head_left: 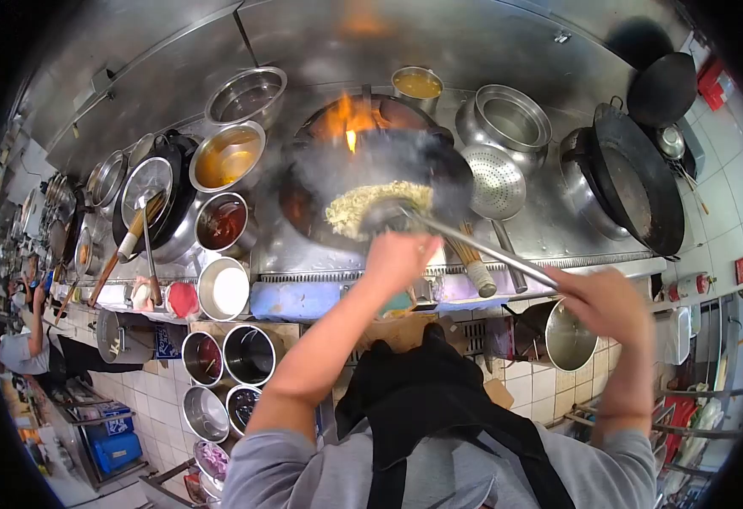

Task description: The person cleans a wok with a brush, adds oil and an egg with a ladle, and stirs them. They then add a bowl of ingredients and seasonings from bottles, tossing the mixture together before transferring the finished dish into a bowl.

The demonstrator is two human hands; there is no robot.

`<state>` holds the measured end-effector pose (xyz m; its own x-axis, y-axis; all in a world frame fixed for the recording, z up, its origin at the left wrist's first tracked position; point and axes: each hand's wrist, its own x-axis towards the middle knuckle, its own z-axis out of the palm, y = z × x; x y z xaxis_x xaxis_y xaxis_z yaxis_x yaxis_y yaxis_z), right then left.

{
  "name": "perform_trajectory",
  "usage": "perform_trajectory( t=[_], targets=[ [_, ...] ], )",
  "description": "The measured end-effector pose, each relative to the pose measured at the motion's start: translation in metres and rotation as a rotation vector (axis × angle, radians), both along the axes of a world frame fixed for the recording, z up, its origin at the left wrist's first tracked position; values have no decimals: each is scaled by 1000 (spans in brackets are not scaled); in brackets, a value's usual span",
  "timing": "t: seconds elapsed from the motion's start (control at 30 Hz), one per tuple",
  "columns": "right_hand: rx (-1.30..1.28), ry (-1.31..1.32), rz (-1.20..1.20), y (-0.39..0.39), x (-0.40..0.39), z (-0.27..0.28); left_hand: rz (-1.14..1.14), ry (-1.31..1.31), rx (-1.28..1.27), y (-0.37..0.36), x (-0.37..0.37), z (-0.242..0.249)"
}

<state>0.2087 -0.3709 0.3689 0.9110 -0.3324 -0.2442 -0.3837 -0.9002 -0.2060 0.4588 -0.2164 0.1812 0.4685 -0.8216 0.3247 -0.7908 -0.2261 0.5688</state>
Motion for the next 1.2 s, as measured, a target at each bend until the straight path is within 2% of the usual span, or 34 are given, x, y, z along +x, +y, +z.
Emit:
perform_trajectory(
  t=[0.03,0.07,0.1,0.13,0.2,0.27,0.37,0.4,0.43,0.5,0.53,0.57,0.63,0.67,0.73,0.77,0.8,0.87,0.9,0.97,1.03,1.07,1.1,1.13,1.17,1.2],
  targets=[
    [-85,-115,45,1,29,-34,70,44,-130,-15,12,-29],
    [-52,-267,33,-8,54,-89,94,33,-110,-19,15,-68],
    [-29,-164,-129,3,82,-99,114,15,-98,-21,15,-90],
    [-42,-171,-134,3,92,-108,77,56,-48,-15,3,-94],
    [-21,-351,-174,4,99,-121,19,124,41,17,-40,-93],
    [-10,-372,-149,6,85,-100,-31,68,28,30,-53,-40],
    [29,-345,-78,3,49,-87,9,78,8,-8,1,-13],
    [31,-343,-17,3,38,-71,16,78,17,-19,20,-32],
    [31,-231,-17,2,22,-50,30,71,-1,-19,26,-52],
    [21,-126,37,-4,-18,-6,36,103,86,-9,18,-85],
    [-12,-97,58,-7,-41,18,-36,124,47,7,-5,-87],
    [-48,-74,90,-8,-55,40,-99,136,3,19,-24,-73],
    [-78,5,84,-1,-61,73,-161,148,211,37,-42,12],
    [-105,-8,75,1,-52,71,-179,131,140,34,-31,35],
    [-117,-177,150,-9,-10,29,-109,100,62,6,-4,36],
    [-71,-128,100,-6,23,12,-87,88,39,-6,9,23],
    [-68,-201,92,-10,51,-21,-75,88,26,-14,13,-9],
    [-101,-189,-53,-14,95,-76,104,51,-145,-25,11,-82],
    [-112,-206,-44,-8,106,-80,85,43,-90,-19,6,-96],
    [-111,-307,-137,0,111,-85,21,52,45,-6,-8,-97],
    [-145,-417,-37,-8,100,-93,0,66,-39,3,-15,-71],
    [255,-365,-187,-8,94,-93,27,31,28,-1,-5,-50],
    [660,-291,-340,-5,88,-94,60,1,-16,-11,12,-50],
    [879,-224,-469,6,86,-87,61,-2,-47,-16,28,-55],
    [883,-231,-467,10,90,-93,64,-12,-85,-22,42,-60],
    [1301,-403,-391,13,94,-102,47,-27,-44,-21,51,-67]
  ],
)
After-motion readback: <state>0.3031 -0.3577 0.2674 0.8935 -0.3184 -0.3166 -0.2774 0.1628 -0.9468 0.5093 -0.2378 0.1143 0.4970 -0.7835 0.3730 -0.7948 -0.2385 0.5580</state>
